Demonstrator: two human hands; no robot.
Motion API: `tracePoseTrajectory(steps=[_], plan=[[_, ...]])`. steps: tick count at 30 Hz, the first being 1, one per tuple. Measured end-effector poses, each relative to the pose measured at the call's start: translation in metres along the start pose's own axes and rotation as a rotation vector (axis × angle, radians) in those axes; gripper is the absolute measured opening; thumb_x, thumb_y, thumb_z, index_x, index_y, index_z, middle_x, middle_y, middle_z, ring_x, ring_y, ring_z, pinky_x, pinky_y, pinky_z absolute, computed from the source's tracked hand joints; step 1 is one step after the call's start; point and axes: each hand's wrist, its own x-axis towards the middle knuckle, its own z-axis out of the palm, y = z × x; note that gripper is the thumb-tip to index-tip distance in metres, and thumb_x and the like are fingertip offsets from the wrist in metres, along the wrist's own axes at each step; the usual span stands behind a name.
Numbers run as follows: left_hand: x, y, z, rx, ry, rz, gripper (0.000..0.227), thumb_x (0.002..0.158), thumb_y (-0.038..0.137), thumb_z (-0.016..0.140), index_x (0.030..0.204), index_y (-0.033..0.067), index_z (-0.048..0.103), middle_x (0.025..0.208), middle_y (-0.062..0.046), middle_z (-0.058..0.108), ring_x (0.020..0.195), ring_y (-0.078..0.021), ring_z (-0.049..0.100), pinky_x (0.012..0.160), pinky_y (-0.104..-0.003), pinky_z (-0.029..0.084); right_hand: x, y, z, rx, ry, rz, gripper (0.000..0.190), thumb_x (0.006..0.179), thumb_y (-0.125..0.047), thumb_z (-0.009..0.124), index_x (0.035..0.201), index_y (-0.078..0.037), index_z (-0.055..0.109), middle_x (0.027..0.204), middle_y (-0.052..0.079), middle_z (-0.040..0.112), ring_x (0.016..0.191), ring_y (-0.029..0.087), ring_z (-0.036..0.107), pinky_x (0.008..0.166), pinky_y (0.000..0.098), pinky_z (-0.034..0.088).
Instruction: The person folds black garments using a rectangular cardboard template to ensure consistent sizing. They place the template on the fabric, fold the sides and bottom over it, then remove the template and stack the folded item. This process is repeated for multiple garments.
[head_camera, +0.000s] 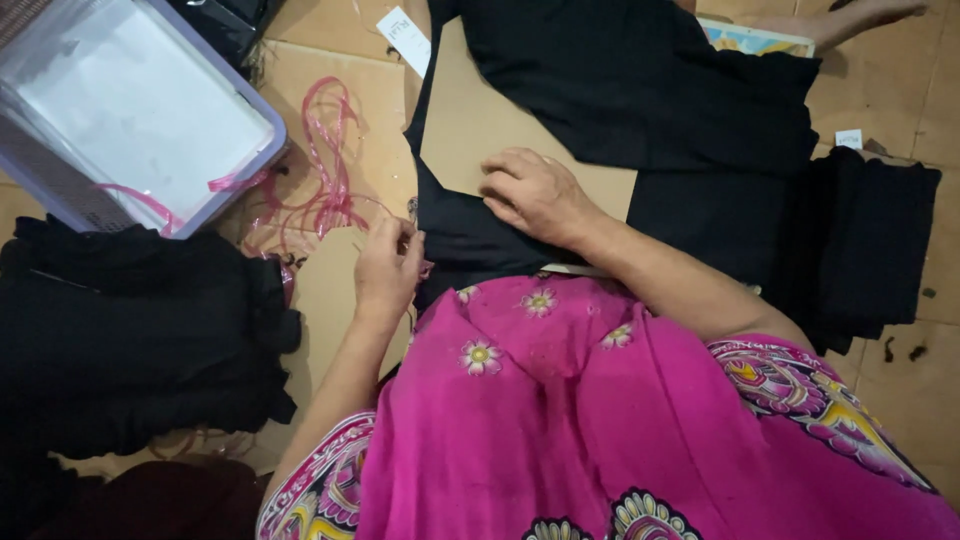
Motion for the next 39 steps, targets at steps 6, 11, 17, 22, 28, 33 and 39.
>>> tracePoseTrajectory(steps=[6,11,17,22,28,33,39], plan=[[-0.010,-0.001,-0.009,-0.239,0.005,-0.261,0.006,0.102,0.018,0.061,0.102,0.0115,0.059,0.087,-0.012,0.069,0.079,-0.0311,0.069,0.073,-0.041,0.055,0.002,0.000,0.001,0.019,0.003,0.024,0.021,0.101,-0.038,0.065,0.110,-0.020,0.070,0.118,0.003,0.067,0.116,0.028,0.065,0.083,0.0405,0.055],[0.005,0.017,-0.012,0.050,-0.180,-0.293,0.040,0.089,0.046,0.078,0.113,0.0189,0.059,0.095,-0.006,0.071,0.088,-0.0315,0.072,0.077,-0.048,0.056,0.002,-0.002,0.001,-0.010,-0.008,0.046,0.021,0.101,-0.040,0.064,0.107,-0.021,0.070,0.118,0.001,0.066,0.117,0.026,0.064,0.082,0.0392,0.054],[0.003,-0.004,0.003,0.107,-0.030,0.063,0.015,0.094,0.024,0.072,0.096,0.0128,0.062,0.084,-0.012,0.062,0.081,-0.0353,0.070,0.067,-0.044,0.056,-0.001,-0.002,-0.002,0.063,-0.004,0.076,0.021,0.099,-0.038,0.066,0.113,-0.022,0.070,0.121,0.002,0.065,0.115,0.028,0.065,0.081,0.0408,0.055],[-0.017,-0.021,0.006,-0.504,0.036,-0.373,0.004,0.103,0.015,0.056,0.102,0.0116,0.055,0.076,-0.002,0.056,0.069,-0.0155,0.058,0.066,-0.029,0.052,0.004,-0.010,-0.014,0.053,0.059,0.040,0.024,0.099,-0.033,0.066,0.118,-0.020,0.072,0.126,0.009,0.064,0.116,0.035,0.064,0.083,0.0454,0.056],[-0.024,-0.006,0.023,-0.935,-0.027,-0.736,0.007,0.105,0.028,0.053,0.105,0.0235,0.049,0.080,0.007,0.049,0.063,-0.0045,0.058,0.049,-0.014,0.050,0.002,-0.006,-0.007,0.027,0.127,-0.002,0.021,0.102,-0.035,0.063,0.114,-0.023,0.074,0.123,0.007,0.065,0.115,0.032,0.064,0.082,0.0420,0.054],[-0.041,-0.038,0.033,-0.653,-0.260,-0.556,0.026,0.094,0.024,0.075,0.114,0.0139,0.060,0.079,-0.001,0.066,0.065,-0.0096,0.062,0.052,-0.023,0.049,-0.002,0.000,0.002,0.009,0.103,0.008,0.021,0.100,-0.038,0.063,0.116,-0.028,0.073,0.125,0.004,0.064,0.117,0.030,0.063,0.082,0.0412,0.054],[-0.036,-0.010,-0.001,-0.362,-0.633,-0.424,0.022,0.099,0.027,0.070,0.098,0.0058,0.078,0.085,-0.018,0.077,0.081,-0.0221,0.073,0.072,-0.042,0.059,-0.003,0.000,0.005,-0.014,0.099,0.026,0.023,0.099,-0.039,0.063,0.117,-0.029,0.072,0.127,0.005,0.064,0.118,0.031,0.062,0.081,0.0430,0.053]])
